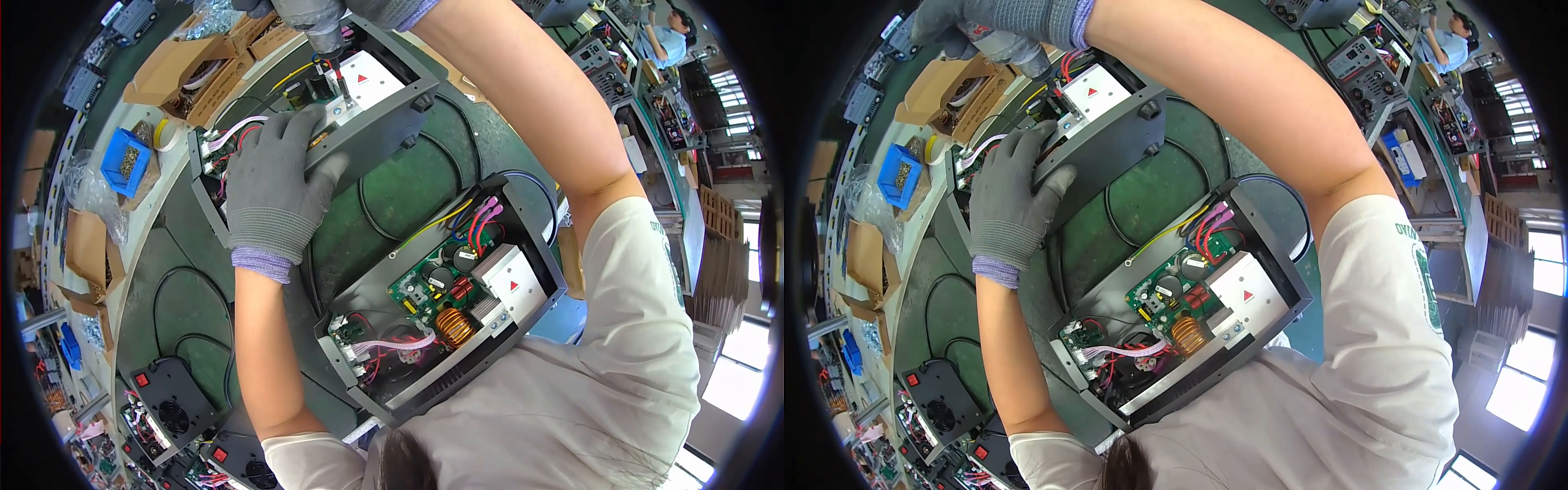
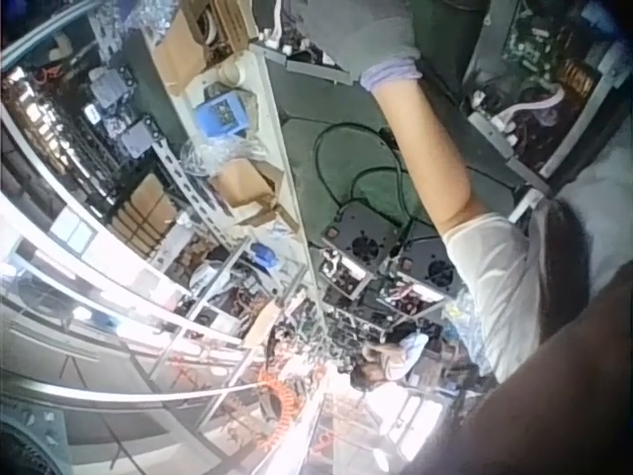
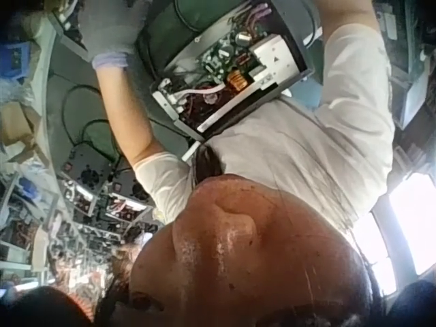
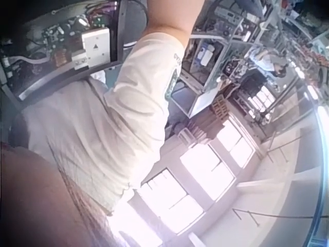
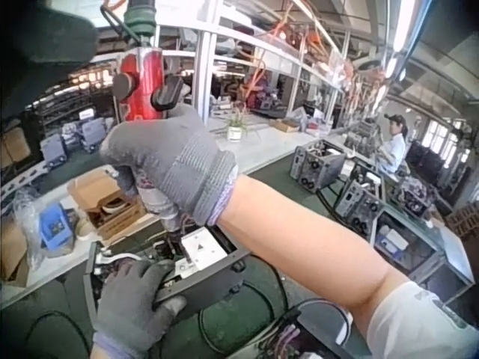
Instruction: Assemble an electronic device by screwing components and connecting wires inside the chassis.
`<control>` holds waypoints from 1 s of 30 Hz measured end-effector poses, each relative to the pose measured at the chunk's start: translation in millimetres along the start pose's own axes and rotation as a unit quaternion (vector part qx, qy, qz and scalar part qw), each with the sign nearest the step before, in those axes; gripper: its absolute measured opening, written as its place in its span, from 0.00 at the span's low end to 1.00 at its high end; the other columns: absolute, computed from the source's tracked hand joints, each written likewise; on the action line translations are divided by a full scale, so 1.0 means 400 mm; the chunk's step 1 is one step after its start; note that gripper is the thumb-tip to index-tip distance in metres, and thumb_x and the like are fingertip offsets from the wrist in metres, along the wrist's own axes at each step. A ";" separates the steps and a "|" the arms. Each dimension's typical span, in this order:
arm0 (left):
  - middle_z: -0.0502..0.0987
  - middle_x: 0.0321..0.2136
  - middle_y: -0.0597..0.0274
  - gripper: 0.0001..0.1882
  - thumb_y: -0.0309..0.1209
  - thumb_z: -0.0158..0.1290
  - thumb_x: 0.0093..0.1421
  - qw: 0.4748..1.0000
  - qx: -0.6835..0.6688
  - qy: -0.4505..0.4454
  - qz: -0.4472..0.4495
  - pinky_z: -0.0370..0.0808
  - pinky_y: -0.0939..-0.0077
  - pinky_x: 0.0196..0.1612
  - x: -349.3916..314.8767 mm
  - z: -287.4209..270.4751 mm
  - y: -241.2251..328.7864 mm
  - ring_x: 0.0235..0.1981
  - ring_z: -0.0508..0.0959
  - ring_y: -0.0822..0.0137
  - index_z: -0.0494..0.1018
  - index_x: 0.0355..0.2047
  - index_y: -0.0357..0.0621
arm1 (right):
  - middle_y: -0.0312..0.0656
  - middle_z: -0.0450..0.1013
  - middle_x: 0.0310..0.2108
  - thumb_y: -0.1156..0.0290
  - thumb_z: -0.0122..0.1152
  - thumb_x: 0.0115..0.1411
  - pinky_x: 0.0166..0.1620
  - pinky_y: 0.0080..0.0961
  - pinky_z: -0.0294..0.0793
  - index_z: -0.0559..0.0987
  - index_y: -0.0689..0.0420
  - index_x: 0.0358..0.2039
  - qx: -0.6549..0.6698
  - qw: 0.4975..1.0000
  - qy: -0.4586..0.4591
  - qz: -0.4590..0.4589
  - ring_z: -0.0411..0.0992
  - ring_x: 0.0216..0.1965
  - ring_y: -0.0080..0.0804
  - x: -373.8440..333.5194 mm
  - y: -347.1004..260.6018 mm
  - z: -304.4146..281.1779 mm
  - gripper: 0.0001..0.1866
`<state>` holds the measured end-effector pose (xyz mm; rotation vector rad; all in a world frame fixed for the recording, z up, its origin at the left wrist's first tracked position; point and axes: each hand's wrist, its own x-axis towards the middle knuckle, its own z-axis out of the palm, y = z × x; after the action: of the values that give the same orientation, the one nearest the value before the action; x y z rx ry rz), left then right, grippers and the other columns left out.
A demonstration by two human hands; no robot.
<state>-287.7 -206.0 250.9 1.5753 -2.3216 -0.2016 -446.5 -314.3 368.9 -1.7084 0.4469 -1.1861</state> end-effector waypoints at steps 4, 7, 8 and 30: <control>0.76 0.54 0.54 0.31 0.45 0.62 0.60 1.000 -0.001 0.003 0.000 0.71 0.53 0.58 -0.001 0.007 -0.004 0.57 0.75 0.49 0.71 0.63 0.54 | 0.41 0.77 0.21 0.69 0.68 0.57 0.26 0.25 0.76 0.81 0.64 0.27 -0.005 0.996 0.064 0.064 0.76 0.21 0.28 -0.014 -0.012 0.000 0.10; 0.77 0.51 0.54 0.29 0.45 0.63 0.58 0.999 -0.010 0.029 0.011 0.72 0.49 0.56 0.004 0.006 0.001 0.53 0.76 0.49 0.74 0.59 0.53 | 0.41 0.76 0.20 0.70 0.68 0.56 0.25 0.25 0.76 0.81 0.63 0.28 0.025 0.999 0.044 0.001 0.76 0.21 0.29 -0.010 0.001 -0.005 0.09; 0.76 0.52 0.54 0.30 0.45 0.62 0.59 1.000 -0.010 0.016 0.003 0.71 0.51 0.57 0.003 0.003 0.003 0.55 0.75 0.49 0.72 0.61 0.53 | 0.41 0.76 0.21 0.71 0.69 0.55 0.25 0.26 0.76 0.80 0.63 0.27 0.040 0.997 0.047 0.037 0.76 0.20 0.29 -0.013 -0.013 0.005 0.08; 0.74 0.54 0.48 0.20 0.25 0.50 0.67 0.927 -0.140 0.317 -0.143 0.68 0.63 0.63 -0.414 0.086 -0.081 0.57 0.74 0.56 0.71 0.58 0.30 | 0.48 0.79 0.35 0.66 0.64 0.62 0.28 0.26 0.79 0.78 0.64 0.50 -0.124 0.965 0.232 -0.011 0.79 0.31 0.32 -0.442 -0.295 -0.201 0.19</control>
<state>-215.6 -67.7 178.0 1.5343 -1.4995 -0.0674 -622.2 -171.0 385.1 -1.6344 0.8948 -1.6069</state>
